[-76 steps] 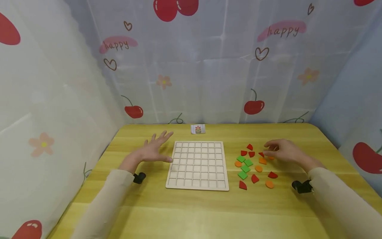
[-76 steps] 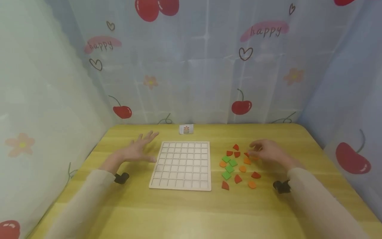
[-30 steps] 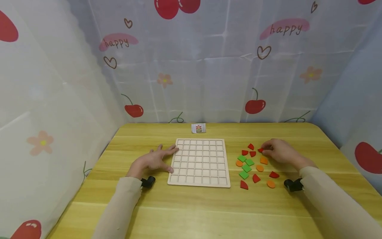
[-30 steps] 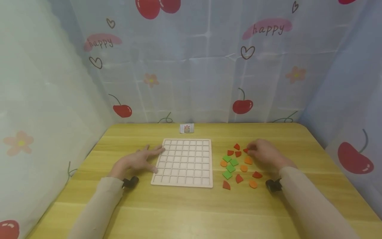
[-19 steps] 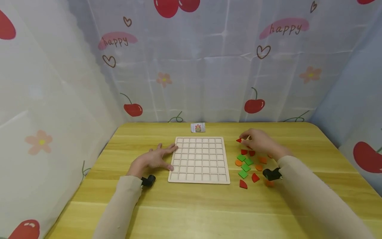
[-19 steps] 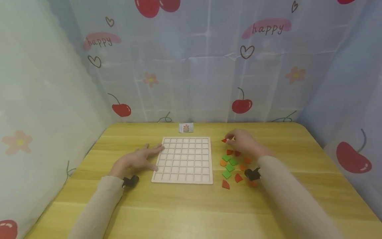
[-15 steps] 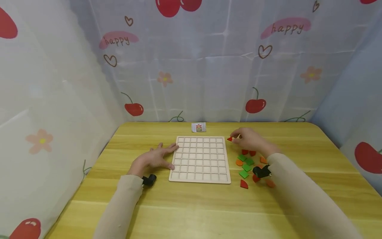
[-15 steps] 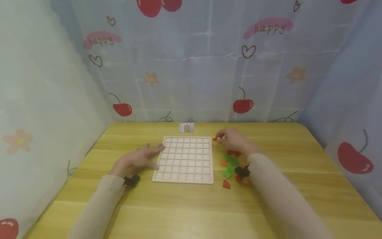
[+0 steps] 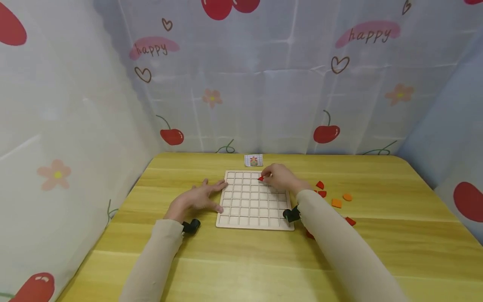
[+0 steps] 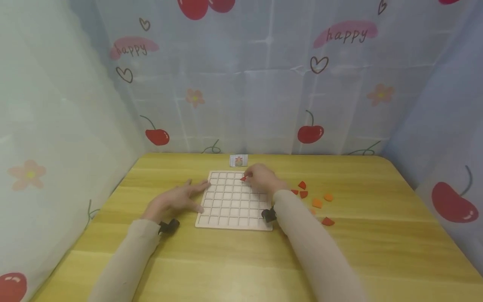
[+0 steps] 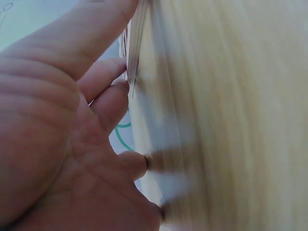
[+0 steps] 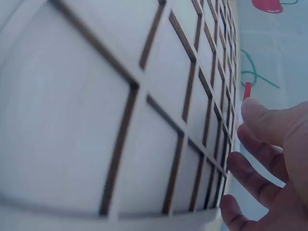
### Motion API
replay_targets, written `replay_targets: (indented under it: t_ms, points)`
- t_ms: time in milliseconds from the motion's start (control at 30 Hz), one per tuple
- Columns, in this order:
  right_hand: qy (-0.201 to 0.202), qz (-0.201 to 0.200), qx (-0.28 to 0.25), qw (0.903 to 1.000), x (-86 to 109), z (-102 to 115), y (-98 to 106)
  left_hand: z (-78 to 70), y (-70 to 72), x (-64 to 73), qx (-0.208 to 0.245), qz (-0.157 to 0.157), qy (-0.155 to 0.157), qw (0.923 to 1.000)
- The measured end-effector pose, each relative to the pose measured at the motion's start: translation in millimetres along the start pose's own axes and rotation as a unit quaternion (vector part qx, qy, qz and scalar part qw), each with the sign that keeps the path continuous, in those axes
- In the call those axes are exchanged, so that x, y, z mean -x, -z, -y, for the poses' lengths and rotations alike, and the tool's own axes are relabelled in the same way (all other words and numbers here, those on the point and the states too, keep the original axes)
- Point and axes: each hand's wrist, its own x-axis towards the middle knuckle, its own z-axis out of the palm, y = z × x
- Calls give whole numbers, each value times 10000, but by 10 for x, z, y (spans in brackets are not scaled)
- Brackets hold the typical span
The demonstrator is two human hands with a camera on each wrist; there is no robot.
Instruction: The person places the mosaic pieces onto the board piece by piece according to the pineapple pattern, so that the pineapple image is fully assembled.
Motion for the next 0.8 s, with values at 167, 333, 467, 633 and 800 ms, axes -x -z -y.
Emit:
replay_targets:
  t_ms: [167, 333, 467, 633, 800]
  points:
    - [-22, 74, 28, 10000, -52, 88, -123, -1, -38, 18, 121, -19, 98, 9999]
    - [-44, 43, 310, 9995, -38, 173, -166, -8, -64, 24, 196, -47, 115, 9997]
    - [-15, -42, 462, 9989, -49, 186, -163, -11, -42, 24, 156, -70, 132, 9998]
    - [-46, -54, 517, 9986, -67, 192, -159, -14, -25, 18, 211, -77, 154, 9996]
    - [23, -53, 520, 9986, -52, 194, -152, -18, -24, 6, 293, -71, 146, 9994]
